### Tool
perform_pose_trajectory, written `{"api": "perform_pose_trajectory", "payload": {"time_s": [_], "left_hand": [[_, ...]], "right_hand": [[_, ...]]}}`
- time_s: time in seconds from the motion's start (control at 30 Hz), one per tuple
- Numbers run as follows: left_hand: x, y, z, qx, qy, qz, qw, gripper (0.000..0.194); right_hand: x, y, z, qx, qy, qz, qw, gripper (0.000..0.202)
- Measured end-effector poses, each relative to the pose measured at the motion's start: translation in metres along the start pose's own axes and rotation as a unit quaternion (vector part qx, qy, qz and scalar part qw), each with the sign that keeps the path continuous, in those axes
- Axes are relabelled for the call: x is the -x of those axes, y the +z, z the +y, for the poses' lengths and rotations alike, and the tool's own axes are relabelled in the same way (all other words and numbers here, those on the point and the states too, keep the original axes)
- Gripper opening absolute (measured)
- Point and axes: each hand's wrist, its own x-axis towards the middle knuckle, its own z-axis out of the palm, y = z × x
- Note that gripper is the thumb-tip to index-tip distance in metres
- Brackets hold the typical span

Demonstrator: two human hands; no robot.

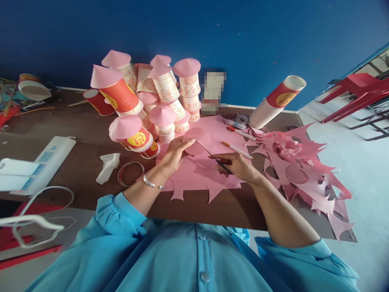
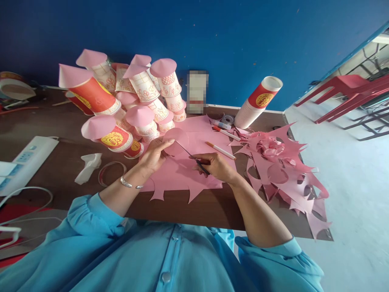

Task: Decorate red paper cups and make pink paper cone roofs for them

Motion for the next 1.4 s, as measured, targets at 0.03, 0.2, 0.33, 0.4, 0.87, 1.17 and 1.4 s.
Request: {"api": "perform_pose_trajectory", "payload": {"time_s": [0.03,0.2,0.33,0.4,0.87,1.17,1.4], "left_hand": [[0.000,0.000,0.000,-0.001,0.001,0.000,1.000,0.036],[0.001,0.000,0.000,-0.007,0.002,-0.007,1.000,0.034],[0.001,0.001,0.001,-0.015,0.005,-0.008,1.000,0.033],[0.001,0.001,0.001,-0.019,0.006,-0.006,1.000,0.033],[-0.004,-0.002,-0.002,0.004,0.035,0.019,0.999,0.033],[0.005,0.003,0.006,-0.050,0.061,-0.005,0.997,0.032],[0.010,0.001,0.001,-0.126,0.062,-0.026,0.990,0.029]], "right_hand": [[0.000,0.000,0.000,0.000,0.001,0.000,1.000,0.069],[0.002,0.001,-0.003,0.009,0.004,-0.001,1.000,0.068],[0.002,0.001,-0.003,0.006,0.001,0.003,1.000,0.069],[0.002,0.000,-0.003,0.004,0.002,0.001,1.000,0.069],[0.001,-0.012,0.008,0.165,-0.011,0.018,0.986,0.042],[0.023,-0.019,-0.026,0.579,0.030,0.150,0.801,0.049],[0.058,-0.044,-0.027,0.609,0.045,0.074,0.788,0.050]]}}
